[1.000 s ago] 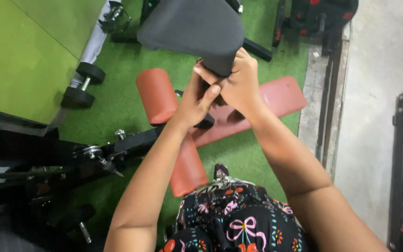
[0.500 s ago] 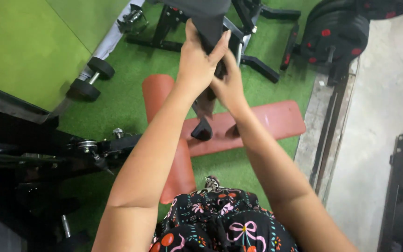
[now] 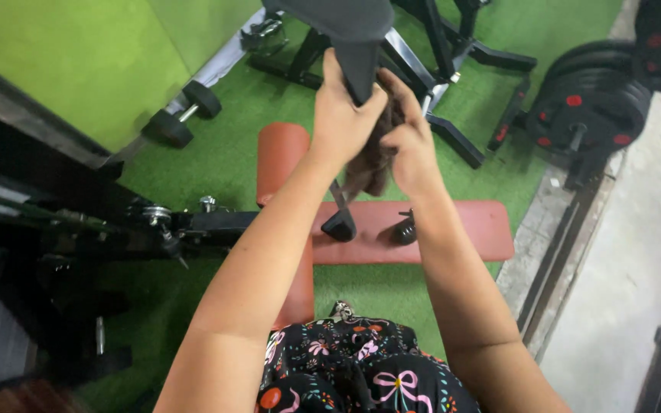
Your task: Cleaning gym machine attachments and padding with a towel and spray bottle.
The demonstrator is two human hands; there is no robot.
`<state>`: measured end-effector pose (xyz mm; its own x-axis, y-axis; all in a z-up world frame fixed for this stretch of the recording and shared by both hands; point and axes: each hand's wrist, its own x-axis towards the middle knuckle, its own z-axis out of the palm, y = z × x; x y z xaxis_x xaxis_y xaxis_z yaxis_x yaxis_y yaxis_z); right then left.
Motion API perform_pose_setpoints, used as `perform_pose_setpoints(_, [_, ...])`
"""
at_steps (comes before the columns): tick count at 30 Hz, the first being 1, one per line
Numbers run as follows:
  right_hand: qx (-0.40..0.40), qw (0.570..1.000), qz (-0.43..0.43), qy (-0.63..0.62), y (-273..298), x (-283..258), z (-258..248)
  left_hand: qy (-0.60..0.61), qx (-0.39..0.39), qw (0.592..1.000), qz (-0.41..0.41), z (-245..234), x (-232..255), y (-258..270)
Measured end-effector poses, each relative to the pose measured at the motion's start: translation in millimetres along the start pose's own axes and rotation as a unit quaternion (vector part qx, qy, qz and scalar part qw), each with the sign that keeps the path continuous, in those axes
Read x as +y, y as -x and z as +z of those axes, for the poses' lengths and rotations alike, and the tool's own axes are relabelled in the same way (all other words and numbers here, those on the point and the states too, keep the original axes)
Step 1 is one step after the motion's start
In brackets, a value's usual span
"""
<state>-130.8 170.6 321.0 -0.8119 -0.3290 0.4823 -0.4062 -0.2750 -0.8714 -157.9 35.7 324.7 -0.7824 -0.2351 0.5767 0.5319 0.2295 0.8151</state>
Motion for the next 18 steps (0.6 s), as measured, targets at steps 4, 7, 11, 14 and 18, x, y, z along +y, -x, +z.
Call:
perform_pose_setpoints(4, [-0.018, 0.971, 0.048, -0.235, 5, 48, -1, -0.010, 0.011, 1.000, 0.000, -2, 7, 9])
perform_pose_setpoints(7, [0.118, 0.950, 0.232, -0.173, 29, 126, -6, 0.006, 0.003, 1.000, -0.012, -3, 13, 14])
perform_pose_setpoints(11, [0.080, 0.972, 0.178, -0.132, 55, 207, -16, 0.036, -0.020, 0.999, -0.022, -2, 15, 17])
perform_pose_setpoints(14, [0.074, 0.969, 0.226, -0.069, 68, 232, -20, 0.043, -0.034, 0.998, -0.026, 3, 14, 17])
perform_pose_setpoints(18, [0.170, 0.913, 0.368, -0.046, 67, 217, -12, 0.075, -0.066, 0.994, -0.053, 2, 14, 12])
